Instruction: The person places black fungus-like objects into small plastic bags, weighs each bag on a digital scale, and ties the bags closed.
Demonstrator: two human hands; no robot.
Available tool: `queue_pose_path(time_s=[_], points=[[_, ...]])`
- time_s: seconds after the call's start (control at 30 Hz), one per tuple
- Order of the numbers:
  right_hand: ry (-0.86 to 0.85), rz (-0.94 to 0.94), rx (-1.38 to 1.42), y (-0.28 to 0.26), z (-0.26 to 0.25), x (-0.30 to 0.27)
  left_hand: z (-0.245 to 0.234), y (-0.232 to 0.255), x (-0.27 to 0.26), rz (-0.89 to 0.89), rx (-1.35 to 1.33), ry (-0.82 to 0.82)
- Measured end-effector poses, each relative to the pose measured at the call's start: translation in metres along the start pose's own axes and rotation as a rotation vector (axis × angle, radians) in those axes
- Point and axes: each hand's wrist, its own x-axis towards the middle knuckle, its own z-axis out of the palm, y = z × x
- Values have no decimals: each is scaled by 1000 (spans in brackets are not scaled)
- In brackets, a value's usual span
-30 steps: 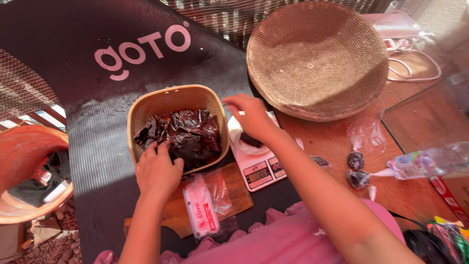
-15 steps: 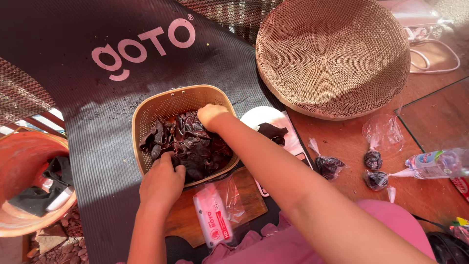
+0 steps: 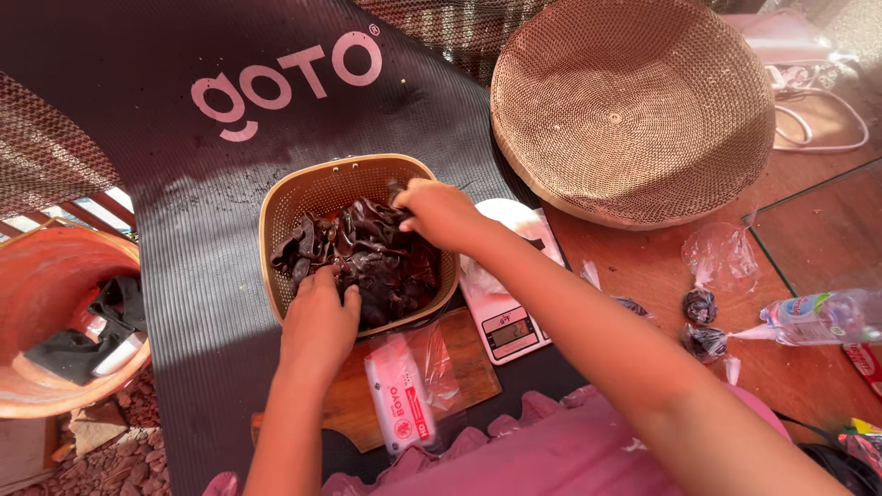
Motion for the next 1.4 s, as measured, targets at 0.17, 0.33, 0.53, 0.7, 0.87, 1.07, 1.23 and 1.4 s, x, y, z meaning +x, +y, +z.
queue_pose_path(time_s=[0.17,0.33,0.53,0.7,0.87,1.07,1.23,1.4], points=[[209,-64,334,-13,-35,-65,-5,29,-14,241,213,432],[144,72,1091,-21,-18,-106,-4,38,-13,456,-610,31],[87,400,1193,-10,5,-111,-8,37,-18,216,-471,-14],[39,334,1031,-16,36,-108,-14,28,-17,150,-273,56],[113,305,572,-33,21,-103,-17,22,-15,193,-270,116],[362,55,345,-25,16,-74,-8,8,-16,5,215,168],[290,-7,186,13,69,3,0,-7,-12,-22,358,191],[94,114,132,25,117,55,-9,-2,-12,-60,355,147]])
